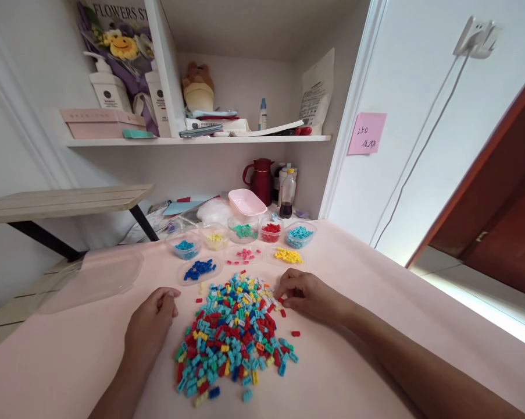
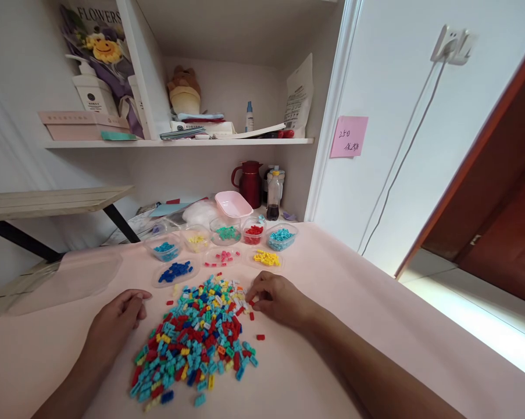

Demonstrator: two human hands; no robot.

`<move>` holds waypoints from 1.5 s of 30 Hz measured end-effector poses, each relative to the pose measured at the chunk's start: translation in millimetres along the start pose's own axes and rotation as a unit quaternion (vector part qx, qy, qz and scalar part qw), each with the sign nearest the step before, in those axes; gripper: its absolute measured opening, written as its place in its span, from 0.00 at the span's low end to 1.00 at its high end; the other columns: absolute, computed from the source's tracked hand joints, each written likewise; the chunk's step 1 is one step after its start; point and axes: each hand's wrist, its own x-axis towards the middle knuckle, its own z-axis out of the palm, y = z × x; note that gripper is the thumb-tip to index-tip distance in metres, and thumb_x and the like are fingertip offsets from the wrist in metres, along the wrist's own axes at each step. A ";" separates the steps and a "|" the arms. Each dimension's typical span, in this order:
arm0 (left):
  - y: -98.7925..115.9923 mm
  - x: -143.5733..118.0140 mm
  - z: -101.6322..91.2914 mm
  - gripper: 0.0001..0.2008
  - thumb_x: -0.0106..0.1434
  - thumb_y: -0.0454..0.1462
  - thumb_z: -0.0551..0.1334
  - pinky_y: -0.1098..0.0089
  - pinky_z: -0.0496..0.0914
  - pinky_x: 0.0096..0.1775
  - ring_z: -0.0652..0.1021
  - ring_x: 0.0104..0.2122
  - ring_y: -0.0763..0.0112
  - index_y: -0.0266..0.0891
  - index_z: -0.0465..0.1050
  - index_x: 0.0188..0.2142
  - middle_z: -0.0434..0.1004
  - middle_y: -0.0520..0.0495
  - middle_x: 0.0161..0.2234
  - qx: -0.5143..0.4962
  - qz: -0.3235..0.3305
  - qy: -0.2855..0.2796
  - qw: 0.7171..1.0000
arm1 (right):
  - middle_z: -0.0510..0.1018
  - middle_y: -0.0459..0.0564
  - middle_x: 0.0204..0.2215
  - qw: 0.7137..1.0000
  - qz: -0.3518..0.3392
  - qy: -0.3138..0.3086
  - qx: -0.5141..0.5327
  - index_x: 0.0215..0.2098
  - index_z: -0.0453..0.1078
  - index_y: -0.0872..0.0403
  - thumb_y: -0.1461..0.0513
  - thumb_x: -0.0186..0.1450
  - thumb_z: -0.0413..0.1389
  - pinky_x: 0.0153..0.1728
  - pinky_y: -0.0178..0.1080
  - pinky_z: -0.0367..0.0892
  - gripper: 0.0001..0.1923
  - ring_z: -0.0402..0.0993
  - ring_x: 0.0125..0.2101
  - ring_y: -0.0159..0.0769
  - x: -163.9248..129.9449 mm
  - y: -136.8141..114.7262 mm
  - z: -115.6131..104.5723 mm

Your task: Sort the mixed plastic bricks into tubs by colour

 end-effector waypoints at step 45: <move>1.6 -4.0 -1.5 0.14 0.59 0.45 0.50 0.72 0.63 0.24 0.74 0.21 0.68 0.46 0.73 0.34 0.75 0.55 0.21 -0.006 -0.020 0.000 1.000 | 0.76 0.49 0.31 0.951 0.059 0.300 0.049 0.44 0.72 0.54 0.56 0.64 0.52 0.26 0.36 0.66 0.14 0.72 0.26 0.33 85.6 -5.8 -68.8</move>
